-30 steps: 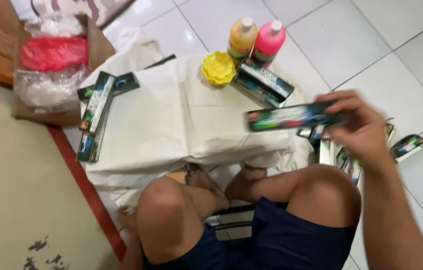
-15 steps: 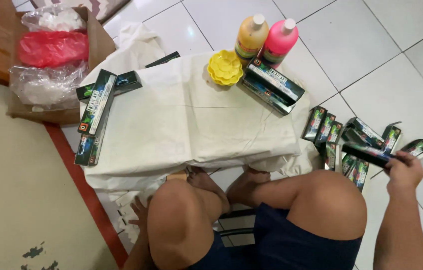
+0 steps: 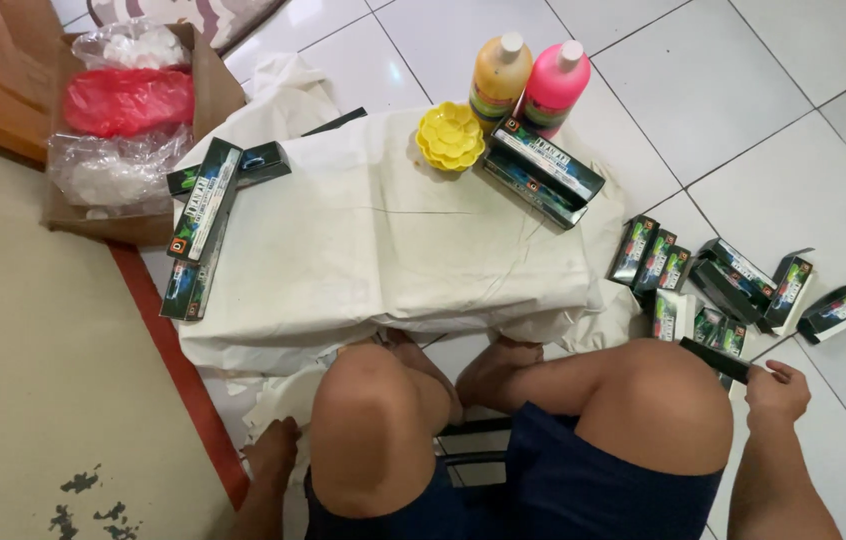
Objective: Assembling small cardboard boxes by folding and tucking flaps.
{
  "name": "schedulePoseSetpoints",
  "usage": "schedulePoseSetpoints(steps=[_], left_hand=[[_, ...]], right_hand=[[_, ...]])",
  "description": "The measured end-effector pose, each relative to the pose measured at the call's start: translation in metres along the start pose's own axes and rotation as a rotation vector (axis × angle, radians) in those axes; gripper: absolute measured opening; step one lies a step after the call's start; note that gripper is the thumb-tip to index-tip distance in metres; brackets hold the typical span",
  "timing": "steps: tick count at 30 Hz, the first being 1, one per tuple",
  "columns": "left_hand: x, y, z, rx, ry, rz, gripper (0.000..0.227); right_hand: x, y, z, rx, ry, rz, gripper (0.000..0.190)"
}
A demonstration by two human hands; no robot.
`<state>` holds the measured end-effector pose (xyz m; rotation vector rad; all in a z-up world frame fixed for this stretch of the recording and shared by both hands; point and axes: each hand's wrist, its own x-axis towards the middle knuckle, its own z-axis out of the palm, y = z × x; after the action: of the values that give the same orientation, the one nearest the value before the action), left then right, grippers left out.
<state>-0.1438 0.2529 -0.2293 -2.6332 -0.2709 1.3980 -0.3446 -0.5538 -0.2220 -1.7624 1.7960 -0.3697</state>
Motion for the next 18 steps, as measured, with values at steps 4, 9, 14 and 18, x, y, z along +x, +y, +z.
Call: schedulePoseSetpoints(steps=[4,9,14,18], left_hand=[[0.019,-0.054,-0.019,-0.037,-0.035,0.111,0.042],[-0.134,-0.066,-0.21,-0.289,-0.035,0.138,0.051],[-0.27,-0.034,-0.318,-0.646,0.482,0.315,0.032],[-0.291,0.04,-0.342,-0.981,0.565,1.038,0.045]], right_hand=[[-0.054,-0.072,-0.02,-0.147,0.078,0.104,0.06],[-0.058,-0.143,-0.016,0.068,0.161,-0.569,0.046],[-0.164,-0.302,-0.047,0.211,-0.194,-0.908,0.031],[-0.283,-0.388,-0.078,0.21,-0.888,-1.016,0.032]])
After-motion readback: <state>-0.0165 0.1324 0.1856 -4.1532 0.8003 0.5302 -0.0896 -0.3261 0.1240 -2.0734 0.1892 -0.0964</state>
